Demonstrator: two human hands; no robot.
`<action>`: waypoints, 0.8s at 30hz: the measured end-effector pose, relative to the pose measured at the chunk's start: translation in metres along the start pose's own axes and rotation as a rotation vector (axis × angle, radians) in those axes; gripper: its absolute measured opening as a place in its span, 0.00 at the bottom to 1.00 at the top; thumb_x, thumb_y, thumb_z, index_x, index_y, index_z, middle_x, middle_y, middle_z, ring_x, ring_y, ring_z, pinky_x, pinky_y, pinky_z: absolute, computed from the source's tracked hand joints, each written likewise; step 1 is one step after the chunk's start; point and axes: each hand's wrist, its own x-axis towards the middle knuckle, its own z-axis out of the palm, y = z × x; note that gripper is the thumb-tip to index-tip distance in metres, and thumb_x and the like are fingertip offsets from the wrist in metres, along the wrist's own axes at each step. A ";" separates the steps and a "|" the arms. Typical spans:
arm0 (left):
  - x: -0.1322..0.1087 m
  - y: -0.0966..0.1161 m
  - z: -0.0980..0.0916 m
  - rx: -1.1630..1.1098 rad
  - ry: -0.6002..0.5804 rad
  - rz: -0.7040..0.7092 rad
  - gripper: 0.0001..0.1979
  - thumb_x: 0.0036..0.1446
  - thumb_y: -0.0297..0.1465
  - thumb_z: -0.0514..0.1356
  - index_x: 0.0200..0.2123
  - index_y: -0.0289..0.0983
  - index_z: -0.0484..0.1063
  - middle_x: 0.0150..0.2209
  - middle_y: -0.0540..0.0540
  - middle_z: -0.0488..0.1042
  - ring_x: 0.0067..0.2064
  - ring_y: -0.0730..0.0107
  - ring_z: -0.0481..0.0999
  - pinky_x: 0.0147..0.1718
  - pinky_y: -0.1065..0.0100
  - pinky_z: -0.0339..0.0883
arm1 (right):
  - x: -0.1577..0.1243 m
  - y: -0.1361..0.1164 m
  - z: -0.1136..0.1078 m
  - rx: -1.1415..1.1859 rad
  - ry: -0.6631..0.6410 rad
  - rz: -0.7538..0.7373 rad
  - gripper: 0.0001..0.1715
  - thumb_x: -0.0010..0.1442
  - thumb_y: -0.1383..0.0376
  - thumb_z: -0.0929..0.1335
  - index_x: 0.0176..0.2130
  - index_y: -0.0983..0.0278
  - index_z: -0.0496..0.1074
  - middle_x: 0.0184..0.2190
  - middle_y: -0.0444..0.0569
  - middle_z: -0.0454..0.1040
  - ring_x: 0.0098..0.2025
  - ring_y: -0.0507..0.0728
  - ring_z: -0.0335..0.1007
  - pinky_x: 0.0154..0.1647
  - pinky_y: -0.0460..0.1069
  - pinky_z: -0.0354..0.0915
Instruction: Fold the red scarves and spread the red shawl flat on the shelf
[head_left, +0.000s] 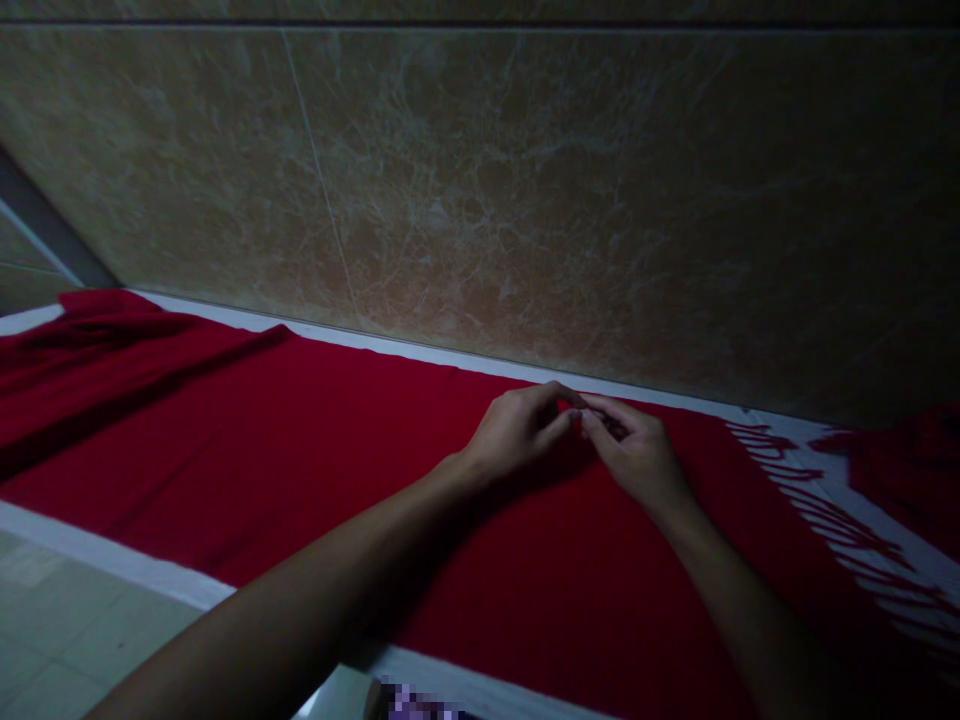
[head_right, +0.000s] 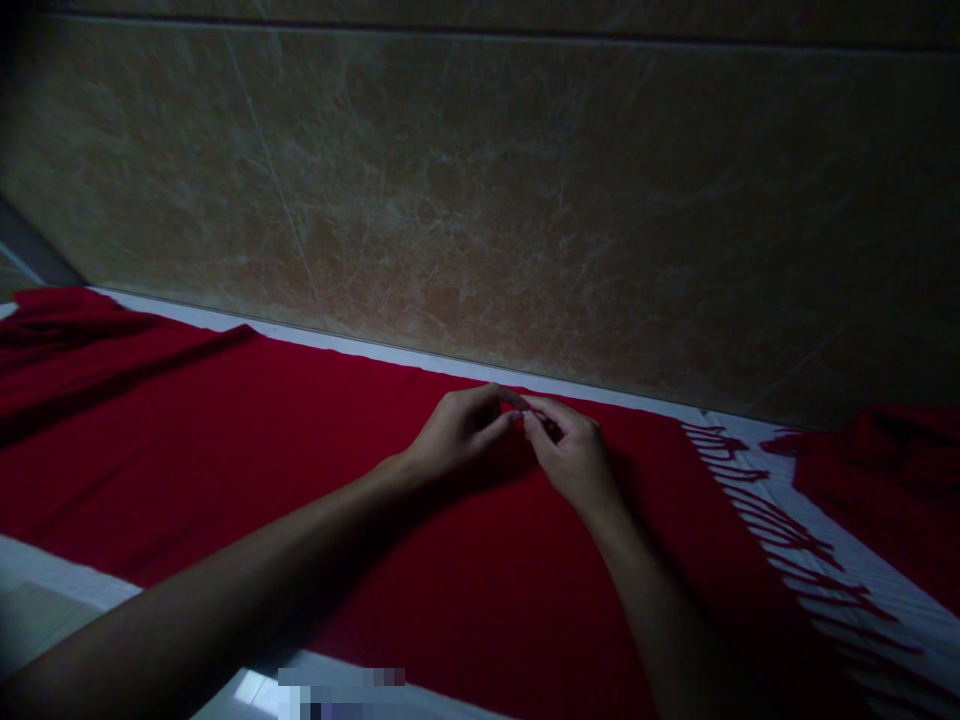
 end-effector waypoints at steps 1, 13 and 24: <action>0.000 0.000 0.000 0.002 -0.001 -0.002 0.11 0.66 0.33 0.58 0.46 0.36 0.77 0.32 0.49 0.78 0.29 0.73 0.69 0.30 0.73 0.61 | 0.000 0.000 0.000 0.001 0.001 0.001 0.14 0.63 0.61 0.68 0.44 0.63 0.81 0.32 0.48 0.82 0.31 0.56 0.77 0.33 0.50 0.72; 0.000 0.000 0.000 -0.031 0.005 0.006 0.12 0.65 0.30 0.57 0.47 0.36 0.77 0.37 0.46 0.81 0.33 0.70 0.74 0.34 0.72 0.65 | 0.000 0.001 0.000 0.006 -0.009 0.021 0.14 0.64 0.61 0.68 0.45 0.63 0.81 0.31 0.47 0.80 0.30 0.55 0.76 0.33 0.49 0.71; -0.001 -0.001 0.001 -0.032 0.012 0.022 0.12 0.65 0.30 0.57 0.48 0.37 0.77 0.39 0.45 0.82 0.34 0.70 0.76 0.35 0.71 0.67 | 0.000 0.001 0.000 0.013 -0.006 0.015 0.13 0.63 0.61 0.68 0.44 0.63 0.80 0.29 0.46 0.79 0.29 0.54 0.75 0.32 0.48 0.70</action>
